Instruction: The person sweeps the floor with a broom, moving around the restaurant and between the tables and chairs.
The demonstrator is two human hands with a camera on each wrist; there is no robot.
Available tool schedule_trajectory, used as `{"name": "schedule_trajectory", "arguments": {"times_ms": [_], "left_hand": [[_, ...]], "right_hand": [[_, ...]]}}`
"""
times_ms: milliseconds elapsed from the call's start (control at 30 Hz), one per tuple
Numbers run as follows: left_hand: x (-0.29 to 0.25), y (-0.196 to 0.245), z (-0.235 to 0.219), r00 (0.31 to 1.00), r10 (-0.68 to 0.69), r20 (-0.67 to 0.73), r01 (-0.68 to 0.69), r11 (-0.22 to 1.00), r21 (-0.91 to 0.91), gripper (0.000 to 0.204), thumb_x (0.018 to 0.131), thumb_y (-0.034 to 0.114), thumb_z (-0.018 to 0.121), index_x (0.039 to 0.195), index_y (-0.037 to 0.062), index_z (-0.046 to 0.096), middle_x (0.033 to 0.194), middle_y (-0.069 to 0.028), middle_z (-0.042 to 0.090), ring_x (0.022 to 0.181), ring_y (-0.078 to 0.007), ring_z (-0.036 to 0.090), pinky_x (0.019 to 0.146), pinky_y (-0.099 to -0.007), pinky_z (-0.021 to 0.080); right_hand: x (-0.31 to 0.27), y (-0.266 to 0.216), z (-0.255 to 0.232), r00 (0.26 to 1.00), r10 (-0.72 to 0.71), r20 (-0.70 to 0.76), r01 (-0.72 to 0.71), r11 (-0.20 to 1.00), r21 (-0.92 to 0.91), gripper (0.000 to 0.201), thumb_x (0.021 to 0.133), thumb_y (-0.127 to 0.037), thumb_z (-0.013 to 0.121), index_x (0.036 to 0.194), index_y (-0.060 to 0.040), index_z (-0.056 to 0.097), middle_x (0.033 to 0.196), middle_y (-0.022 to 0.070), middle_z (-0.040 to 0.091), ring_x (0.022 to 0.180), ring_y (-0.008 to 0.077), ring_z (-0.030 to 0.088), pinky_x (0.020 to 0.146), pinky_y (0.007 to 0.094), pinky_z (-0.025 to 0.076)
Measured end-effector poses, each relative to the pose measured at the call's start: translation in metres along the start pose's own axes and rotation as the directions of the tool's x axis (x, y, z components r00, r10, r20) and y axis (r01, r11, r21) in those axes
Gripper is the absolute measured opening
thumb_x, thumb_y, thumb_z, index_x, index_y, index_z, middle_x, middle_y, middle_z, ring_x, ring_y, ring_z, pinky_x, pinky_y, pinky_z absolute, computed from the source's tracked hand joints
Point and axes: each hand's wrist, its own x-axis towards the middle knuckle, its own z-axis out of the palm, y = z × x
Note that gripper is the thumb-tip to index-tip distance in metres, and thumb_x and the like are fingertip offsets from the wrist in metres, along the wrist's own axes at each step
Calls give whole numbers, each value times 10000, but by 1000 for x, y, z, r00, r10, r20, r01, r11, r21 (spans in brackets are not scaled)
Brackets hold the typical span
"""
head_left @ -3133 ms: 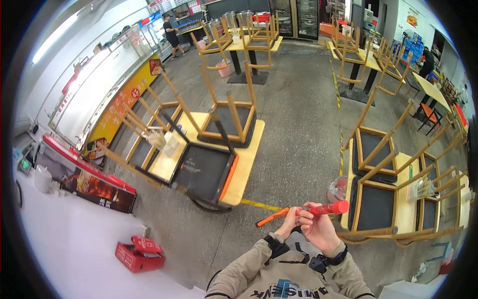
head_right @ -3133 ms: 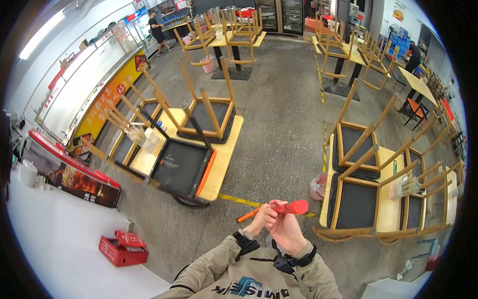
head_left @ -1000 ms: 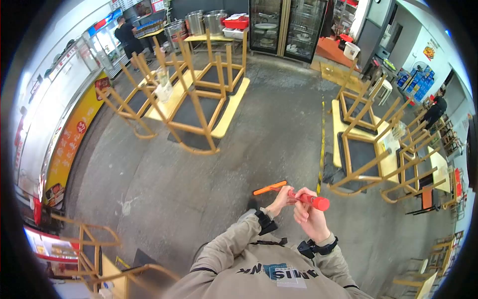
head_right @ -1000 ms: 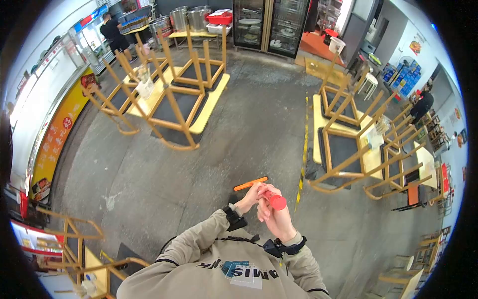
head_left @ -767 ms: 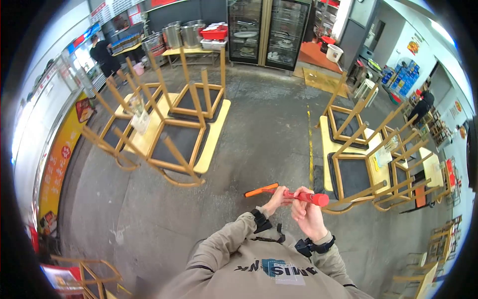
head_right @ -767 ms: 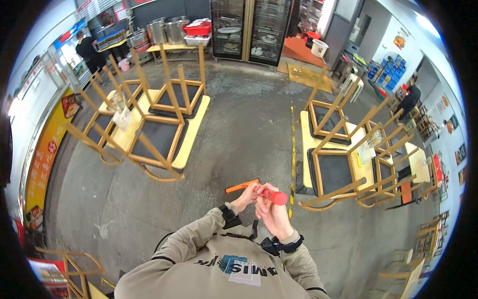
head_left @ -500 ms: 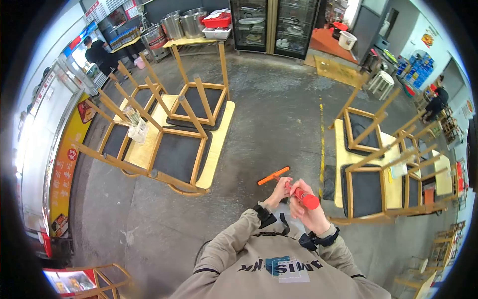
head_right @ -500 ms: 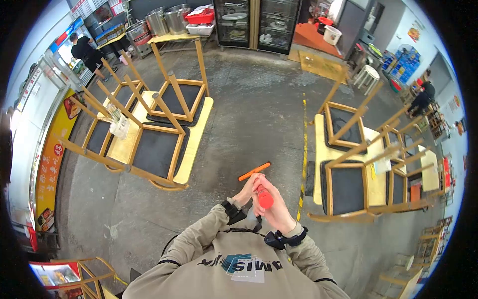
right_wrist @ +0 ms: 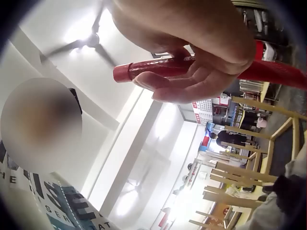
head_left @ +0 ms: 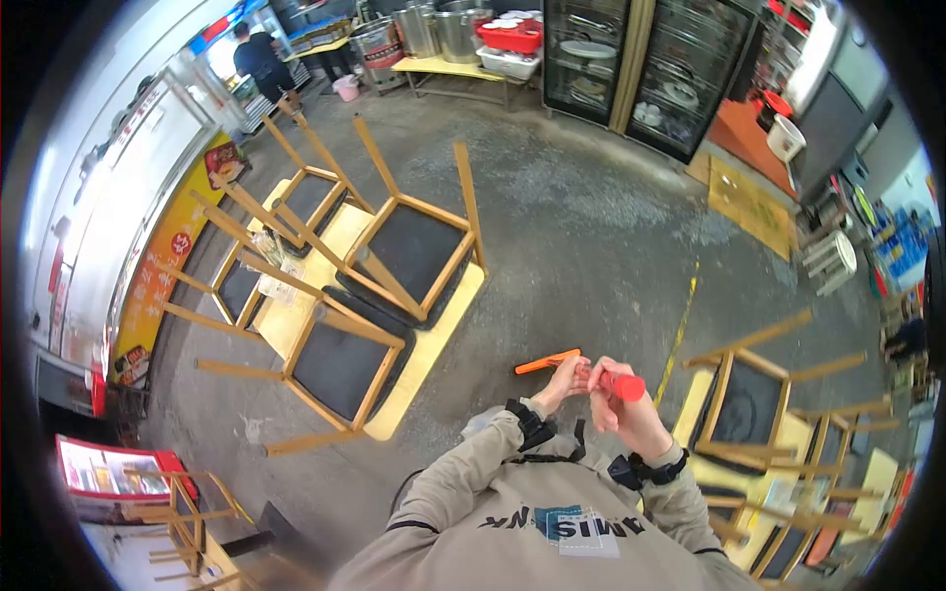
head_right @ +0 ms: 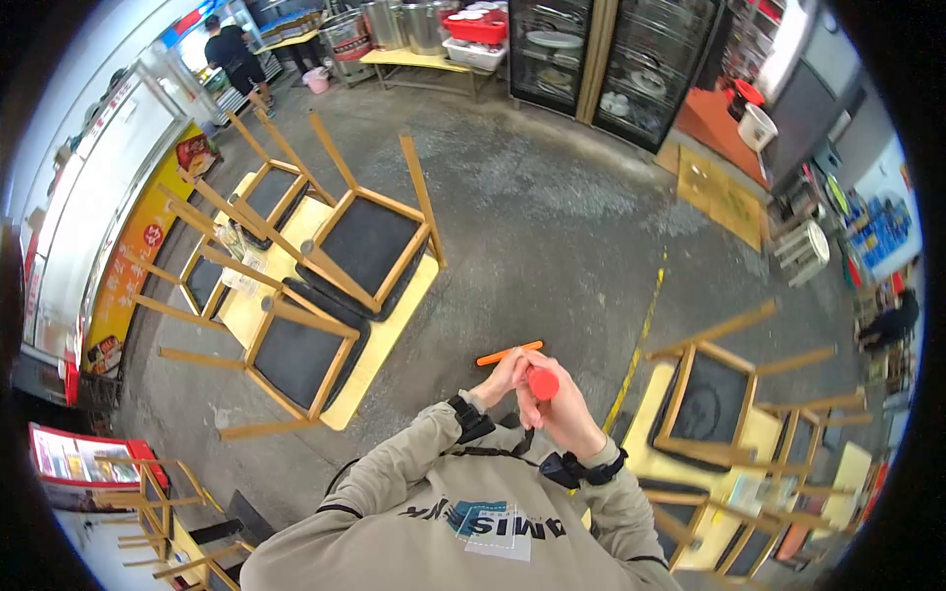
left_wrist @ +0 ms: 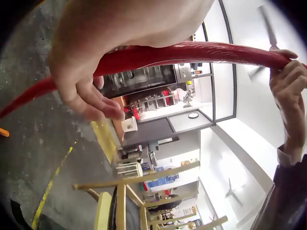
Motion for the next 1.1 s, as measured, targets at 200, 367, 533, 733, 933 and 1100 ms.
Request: {"name": "schedule_trajectory", "arguments": {"times_ms": [200, 367, 533, 733, 933, 1100], "left_hand": [[110, 76, -15, 993, 24, -117, -19, 999, 48, 346, 894, 366, 446, 1149, 132, 455, 975, -51, 561, 905, -181, 604, 844, -357, 475], [209, 172, -28, 982, 0, -188, 5, 1000, 26, 397, 881, 349, 518, 1196, 120, 438, 1070, -55, 534, 996, -182, 591, 840, -350, 486], [311, 272, -39, 925, -155, -348, 57, 959, -276, 333, 861, 328, 574, 1083, 107, 461, 883, -38, 603, 855, -161, 613, 772, -350, 502], [383, 330, -66, 957, -181, -225, 22, 821, -570, 252, 855, 286, 582, 873, 84, 433, 778, -51, 581, 734, -180, 583, 704, -334, 498], [429, 411, -57, 964, -52, -262, -150, 705, -694, 164, 878, 130, 537, 771, 69, 428, 660, -37, 477, 582, -143, 456, 560, -255, 409], [479, 468, -52, 924, -76, -375, -283, 524, -804, 165, 853, 99, 569, 762, 83, 433, 636, -26, 444, 559, -128, 432, 542, -247, 391]], "right_hand": [[93, -65, -44, 997, 43, 63, -41, 999, -21, 314, 955, -328, 353, 860, -53, 473, 484, 28, 406, 361, 117, 393, 414, 261, 396], [200, -125, -82, 995, 32, 92, -25, 997, -67, 275, 948, -296, 374, 865, -52, 469, 494, 31, 411, 358, 119, 384, 403, 251, 384], [295, -199, -92, 996, 68, 64, -57, 986, -156, 306, 946, -341, 342, 879, -66, 457, 469, 18, 373, 362, 113, 363, 416, 244, 372], [383, -272, -115, 961, 197, 196, -133, 945, -298, 285, 941, -294, 360, 856, -42, 462, 511, 56, 458, 389, 141, 452, 414, 246, 390], [501, -354, -141, 874, 358, 328, -138, 831, -539, 313, 934, -296, 343, 802, -40, 464, 497, 63, 483, 401, 136, 471, 435, 238, 388], [585, -420, -159, 740, 501, 449, -114, 750, -651, 348, 927, -337, 330, 781, -39, 438, 478, 71, 471, 362, 143, 447, 408, 250, 392]]}}
